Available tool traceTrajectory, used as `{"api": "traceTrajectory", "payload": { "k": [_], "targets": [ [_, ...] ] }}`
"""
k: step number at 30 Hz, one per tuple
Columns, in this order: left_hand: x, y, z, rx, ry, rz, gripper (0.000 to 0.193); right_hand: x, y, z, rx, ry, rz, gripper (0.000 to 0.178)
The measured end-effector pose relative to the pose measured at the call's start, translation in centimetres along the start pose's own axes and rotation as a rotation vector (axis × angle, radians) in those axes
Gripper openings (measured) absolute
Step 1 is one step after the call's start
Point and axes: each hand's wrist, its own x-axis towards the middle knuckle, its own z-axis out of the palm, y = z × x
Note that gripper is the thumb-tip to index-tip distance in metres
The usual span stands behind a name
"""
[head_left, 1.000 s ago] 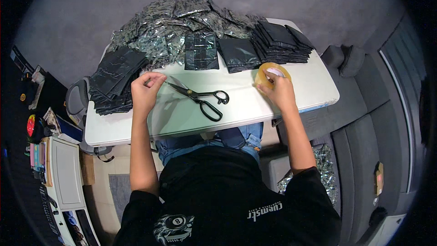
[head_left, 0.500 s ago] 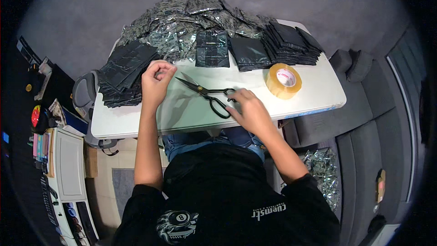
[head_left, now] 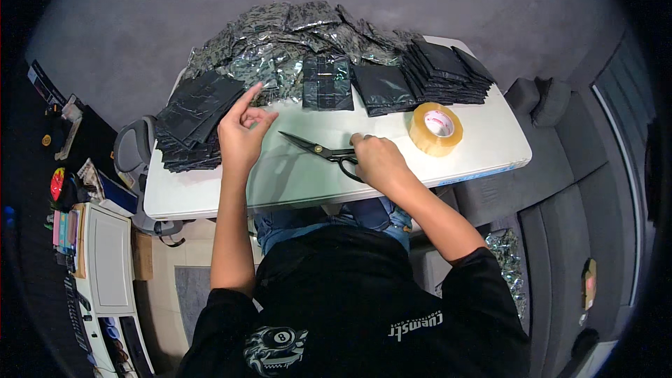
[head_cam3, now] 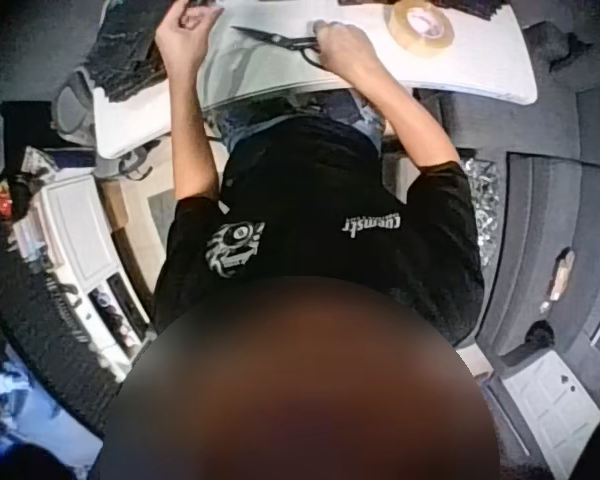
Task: Cutting adhesive tape into strips and placing them on the edge of a table while organizing numerous small silver and black packets.
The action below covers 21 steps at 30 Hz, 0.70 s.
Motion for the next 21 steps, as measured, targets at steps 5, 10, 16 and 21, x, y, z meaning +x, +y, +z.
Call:
{"api": "traceTrajectory", "payload": {
  "k": [5,10,16,21],
  "targets": [
    [0.4,-1.5,-1.3,0.207,0.037,-0.132,0.017,-0.7,0.1,-2.0,-0.081,-0.158,0.043,0.017],
    [0.4,-2.4,-1.3,0.228,0.023,-0.08,0.015,-0.8,1.7,-2.4,-0.167,-0.168,0.029,0.019],
    [0.2,-1.9,-1.6,0.194,0.038,0.002,0.011,-1.3,2.0,-3.7,-0.133,-0.205,0.062,0.024],
    [0.3,-1.6,-2.0,0.156,-0.029,-0.129,0.013,-1.8,2.7,-3.9,-0.091,-0.31,0.008,0.035]
  ]
}}
